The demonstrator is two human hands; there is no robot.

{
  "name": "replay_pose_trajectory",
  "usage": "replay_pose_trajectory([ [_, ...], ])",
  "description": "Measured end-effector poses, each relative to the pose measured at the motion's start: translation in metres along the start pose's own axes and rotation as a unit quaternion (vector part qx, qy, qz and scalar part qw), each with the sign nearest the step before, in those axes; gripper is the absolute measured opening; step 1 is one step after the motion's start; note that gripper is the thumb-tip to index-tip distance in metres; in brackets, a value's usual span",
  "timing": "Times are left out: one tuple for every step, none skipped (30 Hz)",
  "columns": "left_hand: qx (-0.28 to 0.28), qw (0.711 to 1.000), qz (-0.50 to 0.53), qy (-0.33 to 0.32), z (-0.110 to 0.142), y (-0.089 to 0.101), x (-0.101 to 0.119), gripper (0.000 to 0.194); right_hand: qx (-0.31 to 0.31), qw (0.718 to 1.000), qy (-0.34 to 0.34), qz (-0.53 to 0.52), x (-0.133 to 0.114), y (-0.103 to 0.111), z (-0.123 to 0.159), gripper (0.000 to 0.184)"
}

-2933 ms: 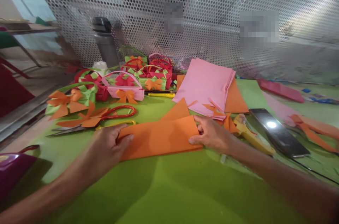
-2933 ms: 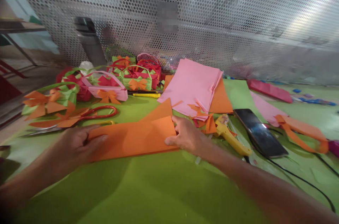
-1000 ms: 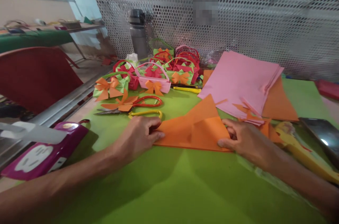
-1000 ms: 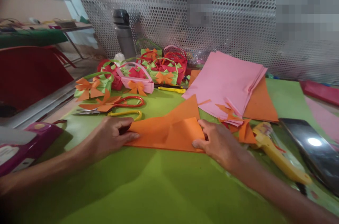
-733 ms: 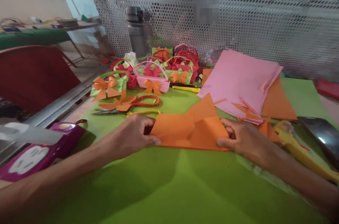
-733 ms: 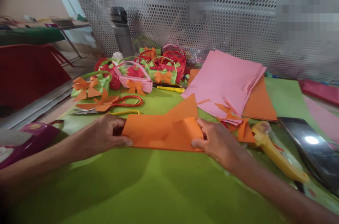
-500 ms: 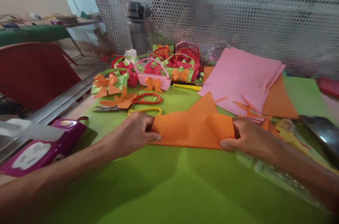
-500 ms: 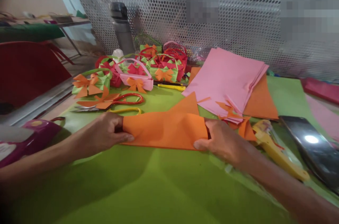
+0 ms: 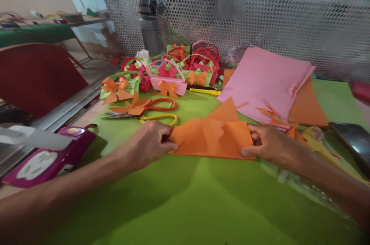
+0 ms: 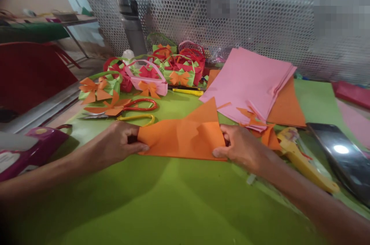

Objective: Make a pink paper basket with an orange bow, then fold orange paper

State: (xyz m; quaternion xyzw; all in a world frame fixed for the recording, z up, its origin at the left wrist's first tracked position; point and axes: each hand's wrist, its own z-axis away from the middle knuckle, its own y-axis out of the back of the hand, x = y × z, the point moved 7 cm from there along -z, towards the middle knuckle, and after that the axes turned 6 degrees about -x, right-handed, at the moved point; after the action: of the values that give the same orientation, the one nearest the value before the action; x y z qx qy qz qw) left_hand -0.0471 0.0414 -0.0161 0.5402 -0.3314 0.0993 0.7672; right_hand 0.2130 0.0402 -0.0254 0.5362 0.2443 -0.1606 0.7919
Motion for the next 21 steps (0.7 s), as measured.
replay_pose_trajectory([
  [0.000, 1.000, 0.001, -0.005, 0.0003, -0.0001, 0.0006, 0.033, -0.010, 1.000, -0.003, -0.009, 0.0007, -0.0015, -0.0005, 0.025],
  [0.001, 1.000, 0.001, -0.006, 0.0006, -0.0002, 0.0006, 0.033, -0.019, 1.000, -0.006, -0.017, 0.0015, -0.0028, -0.0008, 0.026],
  [0.002, 1.000, 0.000, -0.006, 0.0010, -0.0002, 0.0000, 0.034, -0.025, 0.999, -0.009, -0.024, 0.0020, -0.0037, -0.0010, 0.027],
  [0.002, 1.000, -0.002, -0.003, 0.0013, -0.0002, -0.0010, 0.034, -0.028, 0.999, -0.010, -0.029, 0.0021, -0.0041, -0.0010, 0.029],
  [0.003, 1.000, -0.007, 0.002, 0.0015, -0.0003, -0.0024, 0.033, -0.031, 0.999, -0.011, -0.033, 0.0018, -0.0045, -0.0008, 0.030],
  [0.002, 1.000, -0.013, 0.007, 0.0015, -0.0005, -0.0039, 0.032, -0.034, 0.999, -0.012, -0.036, 0.0013, -0.0048, -0.0006, 0.030],
  [0.003, 1.000, -0.018, 0.010, 0.0014, -0.0004, -0.0051, 0.031, -0.036, 0.999, -0.013, -0.038, 0.0008, -0.0050, -0.0003, 0.031],
  [0.003, 1.000, -0.023, 0.013, 0.0012, -0.0004, -0.0062, 0.030, -0.038, 0.998, -0.016, -0.039, 0.0002, -0.0050, 0.0000, 0.032],
  [0.005, 1.000, -0.027, 0.015, 0.0008, 0.0000, -0.0070, 0.031, -0.039, 0.998, -0.018, -0.039, -0.0003, -0.0050, 0.0002, 0.032],
  [0.007, 0.999, -0.027, 0.017, 0.0004, 0.0004, -0.0075, 0.032, -0.040, 0.998, -0.018, -0.040, -0.0007, -0.0050, 0.0003, 0.033],
  [0.008, 0.999, -0.026, 0.020, 0.0000, 0.0008, -0.0079, 0.034, -0.040, 0.998, -0.017, -0.042, -0.0011, -0.0050, 0.0002, 0.034],
  [0.009, 0.999, -0.024, 0.023, -0.0003, 0.0011, -0.0081, 0.034, -0.039, 0.998, -0.014, -0.044, -0.0014, -0.0049, 0.0000, 0.034],
  [0.010, 0.999, -0.022, 0.025, -0.0007, 0.0015, -0.0080, 0.035, -0.038, 0.998, -0.009, -0.044, -0.0014, -0.0048, -0.0003, 0.034],
  [0.013, 0.999, -0.021, 0.026, -0.0009, 0.0019, -0.0075, 0.035, -0.035, 0.999, -0.006, -0.041, -0.0010, -0.0046, -0.0007, 0.033],
  [0.015, 0.999, -0.021, 0.025, -0.0012, 0.0021, -0.0067, 0.035, -0.033, 0.999, -0.006, -0.036, -0.0003, -0.0045, -0.0011, 0.032],
  [0.016, 0.999, -0.023, 0.024, -0.0014, 0.0022, -0.0060, 0.034, -0.030, 0.999, -0.007, -0.029, 0.0008, -0.0043, -0.0014, 0.031],
  [0.018, 0.999, -0.025, 0.022, -0.0016, 0.0021, -0.0054, 0.033, -0.030, 0.999, -0.010, -0.023, 0.0019, -0.0045, -0.0017, 0.030],
  [0.019, 0.999, -0.028, 0.022, -0.0018, 0.0018, -0.0050, 0.032, -0.032, 0.999, -0.013, -0.019, 0.0028, -0.0049, -0.0020, 0.029],
  [0.019, 0.999, -0.030, 0.021, -0.0019, 0.0014, -0.0050, 0.030, -0.034, 0.999, -0.016, -0.016, 0.0034, -0.0054, -0.0022, 0.028],
  [0.019, 0.999, -0.031, 0.022, -0.0021, 0.0009, -0.0052, 0.029, -0.037, 0.999, -0.017, -0.015, 0.0036, -0.0058, -0.0023, 0.026],
  [0.019, 0.999, -0.034, 0.022, -0.0022, 0.0005, -0.0056, 0.028, -0.040, 0.999, -0.016, -0.015, 0.0034, -0.0062, -0.0025, 0.024],
])
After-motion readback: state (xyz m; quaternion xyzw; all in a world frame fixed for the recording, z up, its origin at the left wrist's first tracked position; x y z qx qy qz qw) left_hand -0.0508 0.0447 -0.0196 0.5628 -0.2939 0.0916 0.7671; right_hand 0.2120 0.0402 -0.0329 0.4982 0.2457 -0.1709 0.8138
